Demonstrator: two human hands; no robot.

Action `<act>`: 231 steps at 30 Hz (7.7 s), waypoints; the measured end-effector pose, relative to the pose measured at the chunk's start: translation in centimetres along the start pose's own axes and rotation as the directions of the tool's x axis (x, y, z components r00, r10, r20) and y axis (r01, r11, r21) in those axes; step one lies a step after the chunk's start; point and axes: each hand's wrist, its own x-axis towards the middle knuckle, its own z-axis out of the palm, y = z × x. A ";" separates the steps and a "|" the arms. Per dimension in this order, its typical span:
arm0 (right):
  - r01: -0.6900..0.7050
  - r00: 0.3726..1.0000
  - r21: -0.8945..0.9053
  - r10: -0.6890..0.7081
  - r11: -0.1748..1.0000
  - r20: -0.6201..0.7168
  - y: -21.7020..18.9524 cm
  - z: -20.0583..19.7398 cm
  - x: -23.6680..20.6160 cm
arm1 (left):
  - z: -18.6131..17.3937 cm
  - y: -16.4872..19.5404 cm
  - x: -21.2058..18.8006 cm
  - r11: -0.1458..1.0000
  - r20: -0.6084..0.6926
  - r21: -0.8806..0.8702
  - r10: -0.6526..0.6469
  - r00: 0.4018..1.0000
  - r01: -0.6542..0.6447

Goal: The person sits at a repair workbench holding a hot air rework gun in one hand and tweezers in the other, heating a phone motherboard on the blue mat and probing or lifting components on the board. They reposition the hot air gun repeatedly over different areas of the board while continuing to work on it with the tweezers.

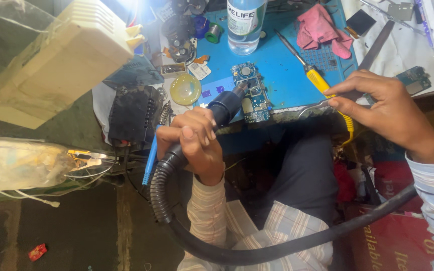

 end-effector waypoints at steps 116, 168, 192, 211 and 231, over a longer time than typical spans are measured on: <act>0.335 0.902 -0.532 -0.428 0.778 -0.059 -2.7 7.5 4.5 | 1.5 -2.3 4.8 0.989 0.096 0.033 -0.149 0.984 0.147; 0.262 0.945 -0.427 -0.320 0.866 -0.069 -0.2 5.7 5.3 | 1.1 -2.1 5.1 0.986 0.043 0.018 -0.165 0.985 0.165; -0.070 0.991 0.144 0.085 0.987 -0.102 -1.3 8.0 5.2 | -2.8 -2.3 0.0 0.989 -0.079 -0.144 -0.039 0.996 0.027; -0.301 0.931 0.732 0.356 0.611 0.086 1.9 9.3 4.9 | -4.0 -2.9 -0.3 0.974 -0.184 -0.215 -0.112 0.976 0.071; -0.402 0.892 0.809 0.385 0.428 0.239 4.0 8.9 5.5 | -4.0 -2.9 0.1 0.981 -0.177 -0.181 -0.097 0.979 0.064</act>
